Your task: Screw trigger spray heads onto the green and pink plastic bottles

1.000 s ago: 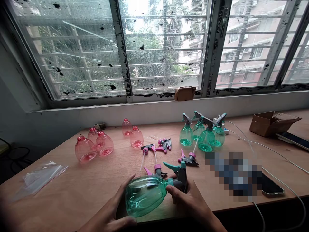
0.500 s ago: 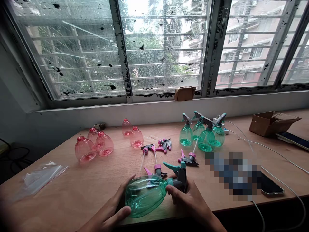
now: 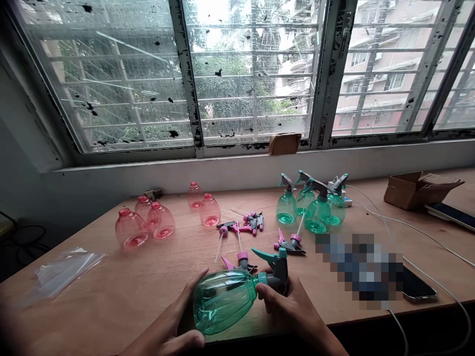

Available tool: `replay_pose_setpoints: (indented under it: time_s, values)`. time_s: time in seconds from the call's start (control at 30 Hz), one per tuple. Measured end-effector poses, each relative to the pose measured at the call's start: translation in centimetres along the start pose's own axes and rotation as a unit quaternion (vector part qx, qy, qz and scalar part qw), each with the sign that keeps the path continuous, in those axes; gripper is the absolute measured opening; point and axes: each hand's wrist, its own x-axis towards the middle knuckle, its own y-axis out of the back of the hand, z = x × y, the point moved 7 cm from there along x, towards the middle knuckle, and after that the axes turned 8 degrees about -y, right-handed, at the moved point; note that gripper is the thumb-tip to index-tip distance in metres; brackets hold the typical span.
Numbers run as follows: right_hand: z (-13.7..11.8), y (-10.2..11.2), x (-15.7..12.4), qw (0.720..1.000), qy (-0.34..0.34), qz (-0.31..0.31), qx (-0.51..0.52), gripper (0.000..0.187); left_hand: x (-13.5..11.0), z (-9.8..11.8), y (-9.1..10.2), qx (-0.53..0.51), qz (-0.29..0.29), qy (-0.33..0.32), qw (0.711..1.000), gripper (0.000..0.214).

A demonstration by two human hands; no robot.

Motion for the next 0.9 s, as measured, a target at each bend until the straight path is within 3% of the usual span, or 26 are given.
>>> replay_pose_setpoints:
  time_s: [0.1,0.2,0.47,0.9]
  values:
    - [0.01,-0.19,-0.04,1.0,-0.003,-0.006,0.016,0.049,0.1,0.59,0.05,-0.022,0.005,-0.026,0.999,0.086]
    - [0.09,-0.36,-0.08,0.999,-0.015,-0.009,0.031,0.051,-0.06,0.62,0.22,-0.016,0.024,0.006,1.0,0.079]
    - [-0.05,-0.48,-0.16,0.999,-0.012,-0.01,0.051,0.05,-0.33,0.53,0.19,-0.013,0.013,0.02,1.0,0.084]
    - [0.04,-0.4,-0.11,1.0,-0.013,-0.015,0.024,0.052,0.0,-0.29,0.05,-0.002,-0.005,-0.012,1.0,0.085]
